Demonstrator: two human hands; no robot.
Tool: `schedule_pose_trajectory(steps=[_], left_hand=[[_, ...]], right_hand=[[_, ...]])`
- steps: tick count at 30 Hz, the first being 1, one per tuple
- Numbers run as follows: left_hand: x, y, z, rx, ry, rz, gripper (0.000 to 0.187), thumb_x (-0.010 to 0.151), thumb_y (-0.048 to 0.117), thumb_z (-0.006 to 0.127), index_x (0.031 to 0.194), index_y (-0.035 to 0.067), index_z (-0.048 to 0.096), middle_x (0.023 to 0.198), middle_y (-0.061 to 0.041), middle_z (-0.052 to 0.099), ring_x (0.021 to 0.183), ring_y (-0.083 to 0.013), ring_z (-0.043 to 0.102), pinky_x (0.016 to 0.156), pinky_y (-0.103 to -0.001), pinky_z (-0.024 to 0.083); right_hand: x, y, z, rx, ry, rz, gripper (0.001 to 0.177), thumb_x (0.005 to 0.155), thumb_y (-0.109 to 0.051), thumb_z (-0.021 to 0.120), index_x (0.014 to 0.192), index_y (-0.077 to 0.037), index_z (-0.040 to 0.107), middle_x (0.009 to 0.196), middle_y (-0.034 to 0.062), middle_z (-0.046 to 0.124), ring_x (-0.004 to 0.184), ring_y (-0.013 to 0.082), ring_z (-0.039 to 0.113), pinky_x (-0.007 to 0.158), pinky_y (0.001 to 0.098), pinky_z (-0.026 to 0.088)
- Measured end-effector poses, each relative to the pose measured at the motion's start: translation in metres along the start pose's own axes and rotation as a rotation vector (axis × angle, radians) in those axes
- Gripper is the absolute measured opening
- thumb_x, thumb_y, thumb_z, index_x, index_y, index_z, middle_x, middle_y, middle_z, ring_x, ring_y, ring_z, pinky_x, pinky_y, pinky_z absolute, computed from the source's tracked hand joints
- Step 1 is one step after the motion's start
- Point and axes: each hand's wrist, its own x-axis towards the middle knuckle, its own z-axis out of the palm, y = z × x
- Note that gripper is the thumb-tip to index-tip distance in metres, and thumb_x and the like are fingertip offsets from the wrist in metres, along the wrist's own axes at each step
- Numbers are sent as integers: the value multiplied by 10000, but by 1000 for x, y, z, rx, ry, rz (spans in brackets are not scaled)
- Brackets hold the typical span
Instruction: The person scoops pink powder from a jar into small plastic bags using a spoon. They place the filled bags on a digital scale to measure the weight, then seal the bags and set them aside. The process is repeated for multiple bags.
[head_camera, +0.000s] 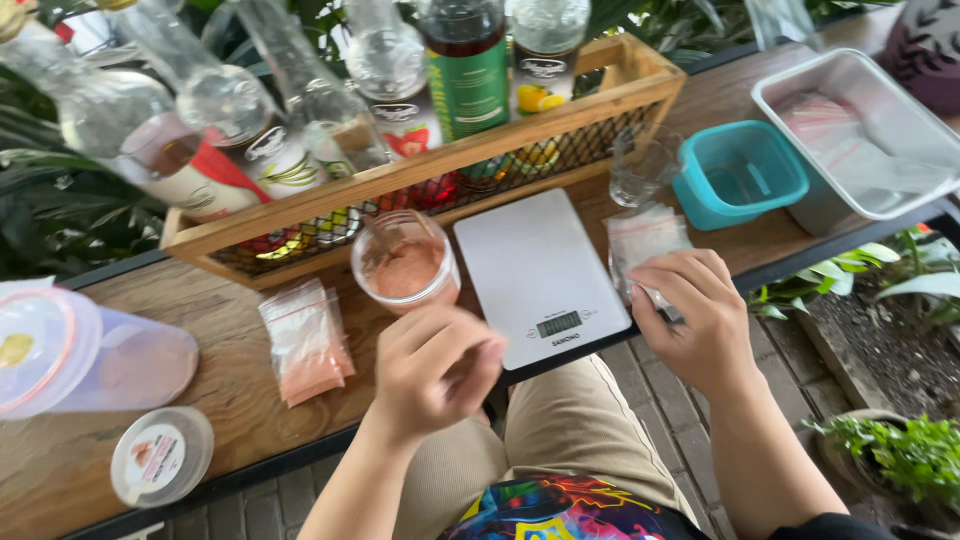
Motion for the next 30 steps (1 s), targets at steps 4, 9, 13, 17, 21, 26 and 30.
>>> schedule_pose_trajectory(steps=[4,9,13,17,21,26,30], left_hand=[[-44,-1,-38,-34,39,-95,313,910,59,521,603,34,574,551,-65,580,465,-183,530,450,-293,390],[-76,-6,-48,85,66,-203,318,916,91,553,600,63,568,560,-38,567,463,-170,476,457,-276,362],[-88,-28,-41,181,183,-43,345,904,193,641,564,168,584,500,21,516,367,-151,436,404,-250,433],[-86,-25,-41,169,169,-17,338,925,181,620,592,141,579,509,-5,497,379,-174,454,397,-268,434],[-90,-22,-41,194,141,13,303,916,151,606,615,137,573,526,-10,484,398,-175,468,419,-266,453],[-91,-14,-50,256,163,-41,239,900,148,613,662,136,617,560,-4,522,436,-176,507,465,-268,489],[-80,-6,-78,399,264,-126,136,889,100,634,756,79,651,672,-71,603,559,-271,605,568,-332,541]], right_hand=[[7,-25,0,96,-96,8,72,931,25,651,941,-6,716,934,108,713,851,284,622,838,378,518],[3,-38,16,157,-110,-27,66,931,22,649,930,-5,709,902,100,706,818,276,615,812,375,515],[-9,-45,35,245,-43,-58,54,847,-31,733,843,-83,749,800,59,687,730,290,650,730,359,558],[-14,-52,43,282,-49,-65,56,825,-21,739,832,-74,758,781,58,690,713,274,650,713,356,561],[-16,-56,45,288,-43,-62,45,833,-34,747,834,-77,759,776,53,697,718,276,653,718,354,562],[-12,-61,42,300,-77,-93,38,844,-41,748,841,-78,759,781,55,697,713,269,650,703,352,559],[-6,-79,47,327,-121,-136,41,841,-33,750,840,-74,752,774,63,689,709,269,647,702,356,560]])
